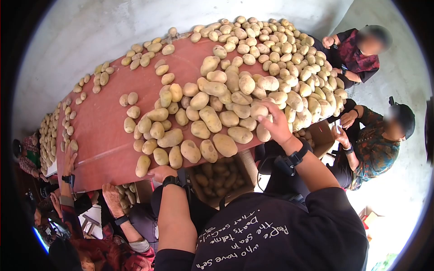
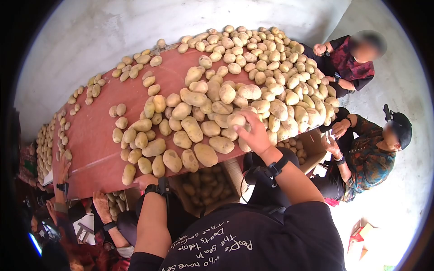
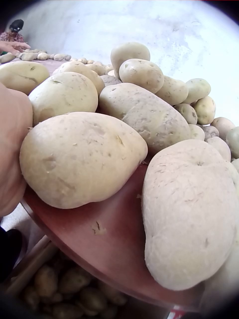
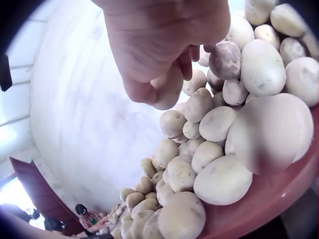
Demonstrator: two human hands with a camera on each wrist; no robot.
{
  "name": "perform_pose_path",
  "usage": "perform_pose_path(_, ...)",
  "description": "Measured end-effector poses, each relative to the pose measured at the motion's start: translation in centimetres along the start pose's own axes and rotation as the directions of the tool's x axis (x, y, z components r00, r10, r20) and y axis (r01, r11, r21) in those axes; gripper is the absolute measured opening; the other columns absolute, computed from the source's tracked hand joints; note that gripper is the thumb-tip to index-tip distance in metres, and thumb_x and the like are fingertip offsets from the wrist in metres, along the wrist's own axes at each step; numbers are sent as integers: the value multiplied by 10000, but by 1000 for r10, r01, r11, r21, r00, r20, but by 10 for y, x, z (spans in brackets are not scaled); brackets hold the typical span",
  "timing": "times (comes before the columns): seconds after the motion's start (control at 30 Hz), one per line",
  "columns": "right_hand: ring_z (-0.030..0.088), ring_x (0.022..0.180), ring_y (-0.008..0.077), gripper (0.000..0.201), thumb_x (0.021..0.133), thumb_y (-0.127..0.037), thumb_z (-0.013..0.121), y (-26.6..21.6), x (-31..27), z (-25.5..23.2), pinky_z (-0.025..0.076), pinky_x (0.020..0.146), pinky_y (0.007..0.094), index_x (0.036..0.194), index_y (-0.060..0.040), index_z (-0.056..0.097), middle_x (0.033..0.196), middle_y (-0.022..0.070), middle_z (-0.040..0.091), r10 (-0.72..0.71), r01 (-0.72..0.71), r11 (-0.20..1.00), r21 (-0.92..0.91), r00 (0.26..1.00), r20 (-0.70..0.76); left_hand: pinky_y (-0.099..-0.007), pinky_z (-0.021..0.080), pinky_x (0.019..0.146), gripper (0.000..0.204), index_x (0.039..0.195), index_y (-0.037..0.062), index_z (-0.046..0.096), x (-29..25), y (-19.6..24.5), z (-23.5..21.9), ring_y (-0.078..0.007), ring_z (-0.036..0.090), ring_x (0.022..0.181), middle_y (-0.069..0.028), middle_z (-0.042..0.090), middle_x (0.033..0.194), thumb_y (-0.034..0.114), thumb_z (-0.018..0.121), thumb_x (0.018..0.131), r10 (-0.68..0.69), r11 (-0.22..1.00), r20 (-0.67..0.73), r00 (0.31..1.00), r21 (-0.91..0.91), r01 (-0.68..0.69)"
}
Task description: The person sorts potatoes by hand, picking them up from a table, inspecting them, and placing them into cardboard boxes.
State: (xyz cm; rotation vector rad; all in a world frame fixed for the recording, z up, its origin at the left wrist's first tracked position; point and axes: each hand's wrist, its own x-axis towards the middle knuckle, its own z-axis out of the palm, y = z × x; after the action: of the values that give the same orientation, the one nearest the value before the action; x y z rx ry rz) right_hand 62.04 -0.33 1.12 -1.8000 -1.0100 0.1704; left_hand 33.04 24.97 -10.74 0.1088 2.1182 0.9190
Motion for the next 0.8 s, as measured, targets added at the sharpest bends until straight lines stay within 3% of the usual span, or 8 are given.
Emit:
perform_pose_path(0.1,533,1116,235,394,900,-278,620,-15,-7,3,405,978,365,1182,-8,565,1148,115,593,328,-317,827,464,943,59,-497,498,873,751,1122,-93,591,4,-1,3,-452,582,1038,-274,604,1155,585,331,927,1,1000,-12,1000,-11,-1)
perform_pose_path(0.2,571,1099,244,390,935,-274,574,8,-9,10,454,934,349,1214,-5,533,1116,115,607,382,-354,394,848,902,199,-499,497,872,752,1109,-96,596,6,-2,5,-451,584,1036,-275,608,1144,583,330,928,3,1000,-23,1000,-16,-4)
perform_pose_path(0.3,593,1098,289,412,918,-218,587,14,-17,4,493,913,354,1251,-11,462,1128,158,590,393,-559,74,826,778,491,-481,481,907,760,1130,-104,581,-2,1,1,-440,574,1066,-278,590,1176,586,346,916,-18,999,-4,1000,-36,18)
perform_pose_path(0.4,578,1121,306,462,881,-178,607,14,-31,7,523,885,381,1280,-37,424,1204,144,543,207,-597,277,753,803,560,-445,454,967,763,1168,-106,555,-8,3,-2,-419,556,1121,-276,562,1234,586,395,889,-26,999,7,1000,-47,26)
perform_pose_path(0.5,574,1132,309,532,810,-74,619,14,-40,11,535,867,381,1290,-46,392,1215,146,528,102,-699,274,661,704,702,-447,454,967,760,1183,-98,546,-6,2,-1,-418,556,1121,-274,563,1233,587,402,887,-27,999,-12,1000,-46,26)
perform_pose_path(0.63,587,1067,217,430,776,-35,588,-6,-36,1,536,846,349,1202,-33,533,1166,110,561,142,-821,416,392,484,863,-449,449,974,765,1211,-100,525,-3,0,0,-418,552,1129,-277,557,1242,584,394,893,-10,997,14,1000,-78,11)
perform_pose_path(0.73,585,1006,160,315,782,-51,602,-15,-20,-9,532,819,325,1094,-12,614,1094,83,598,275,-701,713,-8,269,923,-450,442,982,780,1224,-115,507,-2,0,-1,-418,546,1140,-286,546,1252,583,370,904,-5,998,13,1000,-63,6)
perform_pose_path(0.8,616,877,183,243,798,-70,614,-21,-16,-9,530,754,321,1033,-10,629,994,73,619,289,-421,907,11,641,711,-452,438,986,794,1226,-129,500,-6,2,-2,-419,541,1147,-293,541,1255,584,345,912,-6,999,15,1000,-36,7)
